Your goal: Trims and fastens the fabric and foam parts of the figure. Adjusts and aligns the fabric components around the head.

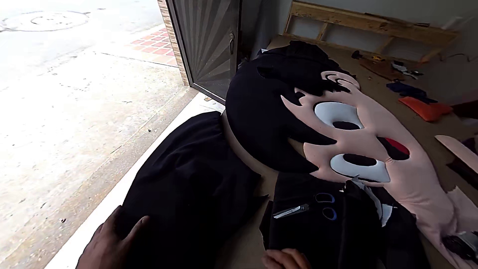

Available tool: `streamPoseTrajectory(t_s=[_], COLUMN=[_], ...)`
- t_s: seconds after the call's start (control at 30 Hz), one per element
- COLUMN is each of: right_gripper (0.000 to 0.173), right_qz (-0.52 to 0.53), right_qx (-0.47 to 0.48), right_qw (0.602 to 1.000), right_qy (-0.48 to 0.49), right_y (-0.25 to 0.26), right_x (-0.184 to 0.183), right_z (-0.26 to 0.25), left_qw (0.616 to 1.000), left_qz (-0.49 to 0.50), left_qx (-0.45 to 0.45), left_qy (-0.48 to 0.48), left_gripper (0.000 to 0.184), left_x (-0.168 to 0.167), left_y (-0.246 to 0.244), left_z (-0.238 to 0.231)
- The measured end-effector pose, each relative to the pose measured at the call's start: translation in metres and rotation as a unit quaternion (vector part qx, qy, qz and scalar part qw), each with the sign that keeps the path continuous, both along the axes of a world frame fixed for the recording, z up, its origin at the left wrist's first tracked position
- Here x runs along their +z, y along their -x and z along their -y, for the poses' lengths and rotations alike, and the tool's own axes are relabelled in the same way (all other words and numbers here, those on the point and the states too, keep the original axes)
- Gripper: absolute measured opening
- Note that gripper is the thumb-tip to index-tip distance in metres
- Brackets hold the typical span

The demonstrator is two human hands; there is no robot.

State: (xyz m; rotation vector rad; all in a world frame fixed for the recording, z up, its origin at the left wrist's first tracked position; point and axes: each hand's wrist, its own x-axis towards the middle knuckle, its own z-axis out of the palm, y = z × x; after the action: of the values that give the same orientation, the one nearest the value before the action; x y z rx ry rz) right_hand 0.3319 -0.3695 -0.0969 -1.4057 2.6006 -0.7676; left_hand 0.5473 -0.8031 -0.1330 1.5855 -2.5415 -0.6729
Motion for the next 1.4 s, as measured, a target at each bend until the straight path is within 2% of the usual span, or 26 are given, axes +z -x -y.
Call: streamPoseTrajectory(t_s=[0.13, 0.23, 0.27, 0.37, 0.47, 0.53, 0.6, 0.67, 0.73, 0.83, 0.97, 1.03, 1.1, 1.2, 1.3, 1.33, 1.4], right_gripper=[0.033, 0.039, 0.035, 0.019, 0.014, 0.022, 0.029, 0.028, 0.029, 0.042, 0.023, 0.026, 0.033, 0.031, 0.028, 0.029, 0.034], right_qz=[-0.119, -0.129, -0.14, -0.213, -0.248, -0.224, -0.208, -0.181, -0.131, -0.027, -0.026, -0.001, 0.101, 0.21, 0.258, 0.285, 0.354], right_qx=[-0.118, -0.089, -0.074, -0.056, -0.126, -0.2, -0.222, -0.19, -0.141, -0.084, -0.045, -0.033, -0.062, -0.164, -0.264, -0.305, -0.393], right_qw=[0.985, 0.977, 0.975, 0.96, 0.934, 0.92, 0.933, 0.958, 0.974, 0.967, 0.966, 0.967, 0.961, 0.944, 0.927, 0.909, 0.832], right_qy=[-0.037, -0.144, -0.159, -0.173, -0.223, -0.251, -0.191, -0.115, -0.123, -0.24, -0.253, -0.252, -0.249, -0.195, -0.069, 0.0, 0.166], right_y=[0.062, 0.119, 0.131, 0.146, 0.151, 0.149, 0.137, 0.119, 0.105, 0.104, 0.102, 0.104, 0.11, 0.107, 0.103, 0.099, 0.084], right_x=[0.007, 0.005, 0.004, 0.004, 0.009, 0.016, 0.024, 0.022, 0.012, 0.001, -0.002, 0.001, 0.014, 0.026, 0.018, 0.013, 0.011], right_z=[0.02, 0.01, 0.007, 0.002, -0.005, -0.001, 0.018, 0.051, 0.089, 0.134, 0.15, 0.148, 0.148, 0.147, 0.14, 0.139, 0.142], left_qw=[0.997, 0.993, 0.991, 0.983, 0.976, 0.967, 0.954, 0.945, 0.942, 0.96, 0.979, 0.985, 0.983, 0.952, 0.883, 0.866, 0.834], left_qz=[-0.076, -0.097, -0.1, -0.113, -0.125, -0.148, -0.19, -0.223, -0.232, -0.166, -0.089, -0.067, -0.069, -0.13, -0.244, -0.264, -0.278], left_qx=[-0.012, 0.017, 0.023, 0.038, 0.049, 0.051, 0.047, 0.037, 0.04, 0.056, 0.041, 0.04, 0.047, 0.065, 0.055, 0.04, -0.003], left_qy=[-0.013, -0.058, -0.085, -0.141, -0.175, -0.2, -0.225, -0.235, -0.239, -0.218, -0.178, -0.156, -0.166, -0.27, -0.396, -0.424, -0.476], left_gripper=[0.115, 0.105, 0.099, 0.085, 0.075, 0.073, 0.071, 0.061, 0.052, 0.054, 0.07, 0.074, 0.074, 0.062, 0.041, 0.039, 0.039], left_x=[-0.009, -0.013, -0.012, -0.011, -0.003, 0.004, 0.011, 0.019, 0.023, 0.014, 0.001, -0.001, -0.006, 0.005, 0.035, 0.041, 0.048], left_y=[0.005, 0.008, 0.009, 0.009, 0.01, 0.009, 0.011, 0.013, 0.016, 0.016, 0.021, 0.024, 0.026, 0.02, 0.023, 0.024, 0.027], left_z=[-0.003, 0.014, 0.019, 0.033, 0.041, 0.044, 0.044, 0.042, 0.042, 0.05, 0.046, 0.044, 0.046, 0.046, 0.048, 0.054, 0.069])
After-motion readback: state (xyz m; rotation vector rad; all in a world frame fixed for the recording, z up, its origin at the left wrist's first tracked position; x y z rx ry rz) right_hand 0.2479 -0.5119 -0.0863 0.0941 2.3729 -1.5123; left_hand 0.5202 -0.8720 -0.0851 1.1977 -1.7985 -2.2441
